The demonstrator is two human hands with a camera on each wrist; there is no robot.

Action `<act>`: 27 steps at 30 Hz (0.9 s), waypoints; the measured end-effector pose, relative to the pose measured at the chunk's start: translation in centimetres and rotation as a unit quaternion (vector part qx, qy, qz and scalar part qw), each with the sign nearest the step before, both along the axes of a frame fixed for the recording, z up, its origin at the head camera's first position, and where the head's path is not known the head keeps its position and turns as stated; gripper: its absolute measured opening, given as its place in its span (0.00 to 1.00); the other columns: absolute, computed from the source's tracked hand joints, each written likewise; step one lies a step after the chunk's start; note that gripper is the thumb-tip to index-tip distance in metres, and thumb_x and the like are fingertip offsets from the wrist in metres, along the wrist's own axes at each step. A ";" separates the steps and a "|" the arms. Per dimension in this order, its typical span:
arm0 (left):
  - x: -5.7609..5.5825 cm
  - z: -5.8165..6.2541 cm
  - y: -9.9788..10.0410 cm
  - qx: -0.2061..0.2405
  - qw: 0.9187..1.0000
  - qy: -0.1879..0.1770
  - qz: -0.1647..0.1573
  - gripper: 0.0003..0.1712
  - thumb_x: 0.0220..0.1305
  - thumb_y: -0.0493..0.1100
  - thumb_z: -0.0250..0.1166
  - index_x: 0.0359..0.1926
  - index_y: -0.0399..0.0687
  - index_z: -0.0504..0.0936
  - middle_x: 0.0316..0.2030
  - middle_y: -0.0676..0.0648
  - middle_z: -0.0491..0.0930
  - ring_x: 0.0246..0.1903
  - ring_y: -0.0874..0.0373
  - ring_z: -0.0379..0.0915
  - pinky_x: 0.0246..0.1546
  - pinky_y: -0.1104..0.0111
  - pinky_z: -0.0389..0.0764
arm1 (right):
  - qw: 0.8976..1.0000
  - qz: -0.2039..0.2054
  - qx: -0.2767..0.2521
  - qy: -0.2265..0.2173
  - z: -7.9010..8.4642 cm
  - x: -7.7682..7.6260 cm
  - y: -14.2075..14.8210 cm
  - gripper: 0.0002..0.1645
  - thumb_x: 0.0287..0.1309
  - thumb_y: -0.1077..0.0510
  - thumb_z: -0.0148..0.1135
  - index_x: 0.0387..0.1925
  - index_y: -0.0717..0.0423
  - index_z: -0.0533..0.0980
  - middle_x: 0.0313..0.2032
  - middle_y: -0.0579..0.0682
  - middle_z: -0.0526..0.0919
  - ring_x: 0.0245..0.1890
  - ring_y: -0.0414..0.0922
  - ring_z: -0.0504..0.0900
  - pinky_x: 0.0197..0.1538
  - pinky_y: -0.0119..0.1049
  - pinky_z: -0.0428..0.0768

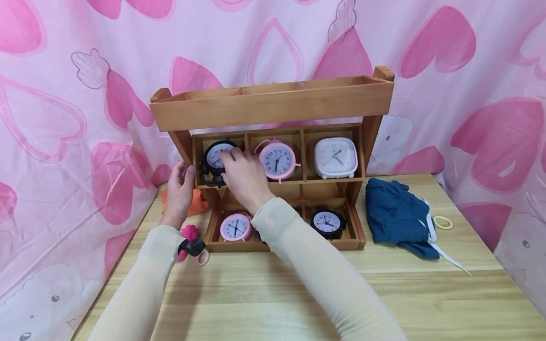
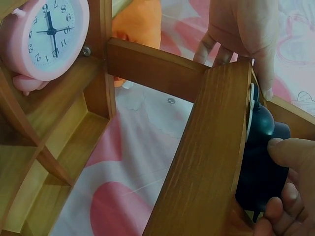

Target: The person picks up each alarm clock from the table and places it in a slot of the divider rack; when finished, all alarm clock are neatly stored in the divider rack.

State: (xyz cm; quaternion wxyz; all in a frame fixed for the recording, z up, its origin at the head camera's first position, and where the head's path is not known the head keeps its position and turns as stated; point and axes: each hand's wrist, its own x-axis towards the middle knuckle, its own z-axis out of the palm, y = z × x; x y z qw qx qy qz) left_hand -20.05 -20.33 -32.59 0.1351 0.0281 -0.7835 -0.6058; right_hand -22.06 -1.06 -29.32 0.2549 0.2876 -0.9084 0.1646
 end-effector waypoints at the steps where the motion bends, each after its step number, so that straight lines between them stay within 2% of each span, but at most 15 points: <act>1: 0.0 0.0 0.0 0.000 1.000 0.000 0.000 0.30 0.77 0.52 0.49 0.74 0.54 0.56 0.73 0.48 0.60 0.73 0.52 0.57 0.72 0.57 0.62 | 1.000 0.002 -0.002 0.001 0.0 0.0 0.0 0.20 0.61 0.48 0.67 0.51 0.52 0.76 0.46 0.51 0.82 0.45 0.48 0.81 0.53 0.43 0.82; 10: -0.1 0.2 0.0 0.003 1.000 -0.003 0.000 0.31 0.77 0.52 0.49 0.75 0.53 0.56 0.74 0.47 0.59 0.73 0.52 0.55 0.72 0.58 0.62 | 1.000 0.018 -0.012 0.001 -0.2 0.3 0.4 0.17 0.62 0.50 0.65 0.49 0.52 0.77 0.45 0.51 0.80 0.44 0.48 0.80 0.53 0.42 0.81; 17: -2.1 -2.7 -1.3 -0.011 1.000 0.017 0.008 0.35 0.72 0.64 0.50 0.74 0.63 0.56 0.73 0.53 0.59 0.73 0.56 0.56 0.72 0.57 0.62 | 0.999 0.030 -0.030 -0.020 -0.5 0.7 0.7 0.17 0.61 0.49 0.65 0.50 0.51 0.78 0.44 0.50 0.80 0.43 0.46 0.78 0.51 0.40 0.81; 21: -2.1 -2.7 -1.2 -0.012 1.000 0.012 0.010 0.35 0.72 0.64 0.50 0.75 0.63 0.56 0.74 0.53 0.58 0.74 0.56 0.55 0.73 0.57 0.61 | 0.999 0.034 -0.035 -0.019 -0.7 0.8 0.8 0.18 0.61 0.47 0.66 0.49 0.50 0.78 0.43 0.49 0.79 0.42 0.46 0.78 0.49 0.39 0.81; 27: -2.1 -2.9 -1.3 -0.005 1.000 0.025 0.009 0.34 0.73 0.62 0.50 0.74 0.61 0.57 0.73 0.51 0.61 0.72 0.54 0.58 0.73 0.57 0.61 | 0.998 0.037 -0.038 -0.019 -0.8 1.0 0.8 0.20 0.59 0.44 0.67 0.48 0.50 0.78 0.42 0.49 0.79 0.41 0.45 0.78 0.47 0.38 0.81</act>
